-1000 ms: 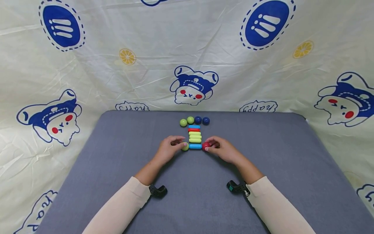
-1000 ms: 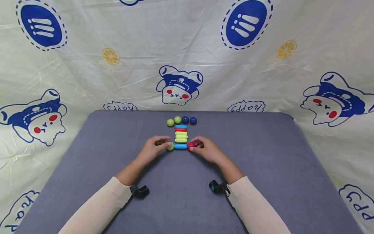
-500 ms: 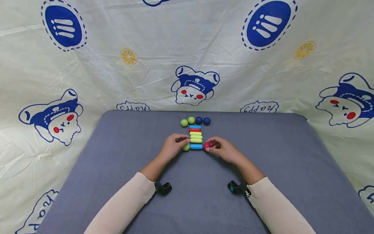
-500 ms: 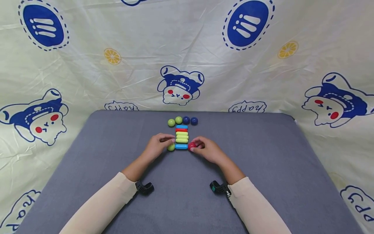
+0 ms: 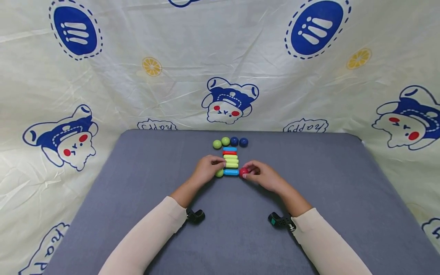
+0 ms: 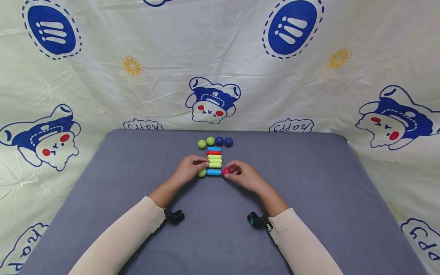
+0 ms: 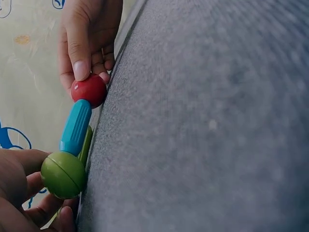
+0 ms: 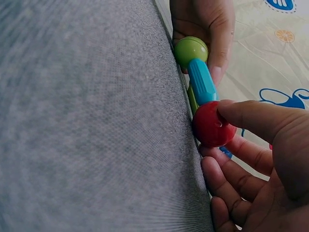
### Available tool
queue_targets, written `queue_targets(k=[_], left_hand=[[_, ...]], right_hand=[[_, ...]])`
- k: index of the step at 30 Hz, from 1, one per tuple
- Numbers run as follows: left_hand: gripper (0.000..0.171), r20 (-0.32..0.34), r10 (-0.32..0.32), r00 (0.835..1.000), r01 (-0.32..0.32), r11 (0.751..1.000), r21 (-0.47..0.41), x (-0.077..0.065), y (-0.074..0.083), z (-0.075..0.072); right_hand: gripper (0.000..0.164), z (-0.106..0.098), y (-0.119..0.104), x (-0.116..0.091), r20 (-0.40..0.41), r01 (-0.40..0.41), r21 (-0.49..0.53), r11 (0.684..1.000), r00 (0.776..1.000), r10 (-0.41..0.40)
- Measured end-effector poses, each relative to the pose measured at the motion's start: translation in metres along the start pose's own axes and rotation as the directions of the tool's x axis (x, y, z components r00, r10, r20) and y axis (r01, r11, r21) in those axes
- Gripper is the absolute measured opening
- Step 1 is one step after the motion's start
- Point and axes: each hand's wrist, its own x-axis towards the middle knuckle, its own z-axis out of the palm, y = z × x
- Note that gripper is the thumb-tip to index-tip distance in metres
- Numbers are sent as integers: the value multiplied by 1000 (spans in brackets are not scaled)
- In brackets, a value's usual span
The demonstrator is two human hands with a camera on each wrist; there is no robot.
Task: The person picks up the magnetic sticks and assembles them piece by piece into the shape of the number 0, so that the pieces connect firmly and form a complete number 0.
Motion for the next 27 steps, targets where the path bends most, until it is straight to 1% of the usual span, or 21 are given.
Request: queue_targets(k=[2, 5, 9, 16, 19, 20, 22, 26, 27], left_hand=[[18, -7, 8, 1000, -8, 1000, 30, 0, 2, 1], [18, -10, 5, 1000, -5, 999, 46, 1, 3, 2], [18, 20, -29, 999, 29, 999, 29, 4, 4, 1], [15, 80, -66, 995, 66, 998, -3, 10, 5, -4], [14, 95, -91, 991, 90, 996, 13, 11, 8, -4], [14, 97, -99, 990, 97, 995, 24, 11, 9, -4], [14, 103, -109, 989, 105, 994, 44, 11, 10, -5], [15, 109, -108, 988, 101, 993, 68, 12, 11, -5], [15, 112, -108, 988, 101, 993, 69, 12, 12, -5]], right_hand=[[32, 0, 1, 0, 2, 2, -2, 1000, 1000, -1], [33, -1, 3, 1, 6, 3, -5, 1000, 1000, -3], [33, -1, 4, 1, 13, 7, 3, 1000, 1000, -8], [36, -2, 3, 1, 28, -3, 12, 1000, 1000, 2], [36, -3, 2, 0, 40, -7, 20, 1000, 999, 6], [36, -4, -2, -2, 46, -11, 25, 1000, 999, 10], [36, -5, -3, -3, 54, -13, 34, 999, 998, 12], [37, -6, -4, -3, 64, -21, 50, 999, 998, 17], [38, -5, 0, -1, 63, -19, 50, 999, 998, 16]])
